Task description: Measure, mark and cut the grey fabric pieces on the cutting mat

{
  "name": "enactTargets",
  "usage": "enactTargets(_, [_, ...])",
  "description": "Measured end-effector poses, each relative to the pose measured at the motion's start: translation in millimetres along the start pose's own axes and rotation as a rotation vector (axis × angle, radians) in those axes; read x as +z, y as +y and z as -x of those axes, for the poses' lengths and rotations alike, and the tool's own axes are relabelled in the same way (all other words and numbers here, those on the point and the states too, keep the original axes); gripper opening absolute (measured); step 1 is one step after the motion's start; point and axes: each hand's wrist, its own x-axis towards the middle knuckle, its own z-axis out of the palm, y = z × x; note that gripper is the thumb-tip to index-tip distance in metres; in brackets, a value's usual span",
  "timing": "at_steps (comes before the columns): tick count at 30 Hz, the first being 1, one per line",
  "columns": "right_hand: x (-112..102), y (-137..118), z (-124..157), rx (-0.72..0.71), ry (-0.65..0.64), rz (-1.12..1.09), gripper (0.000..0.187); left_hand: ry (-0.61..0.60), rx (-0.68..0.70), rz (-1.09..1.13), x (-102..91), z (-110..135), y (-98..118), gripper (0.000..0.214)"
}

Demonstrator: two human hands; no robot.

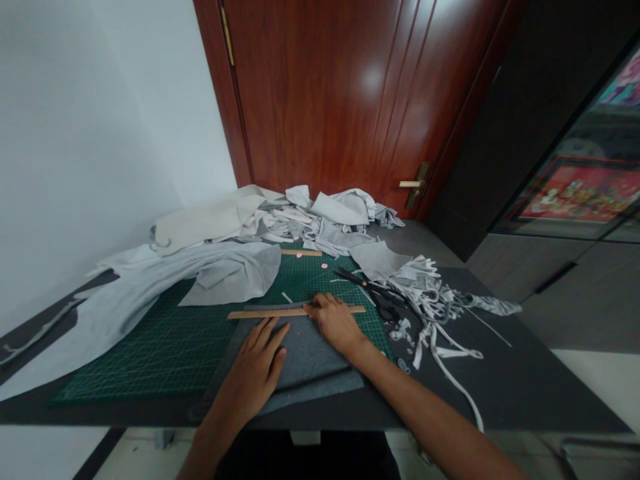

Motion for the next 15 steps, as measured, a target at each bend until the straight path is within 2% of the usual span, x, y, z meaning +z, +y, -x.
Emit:
enactTargets(9, [12.9, 15.8, -9.0, 0.129, 0.134, -0.272, 0.024, 0.002, 0.025, -0.026, 0.5, 0.6, -3.0, 0.048])
enactTargets(15, [23.3, 28.1, -11.9, 0.116, 0.171, -0.397, 0.024, -0.019, 0.043, -0.038, 0.1, 2.0, -3.6, 0.049])
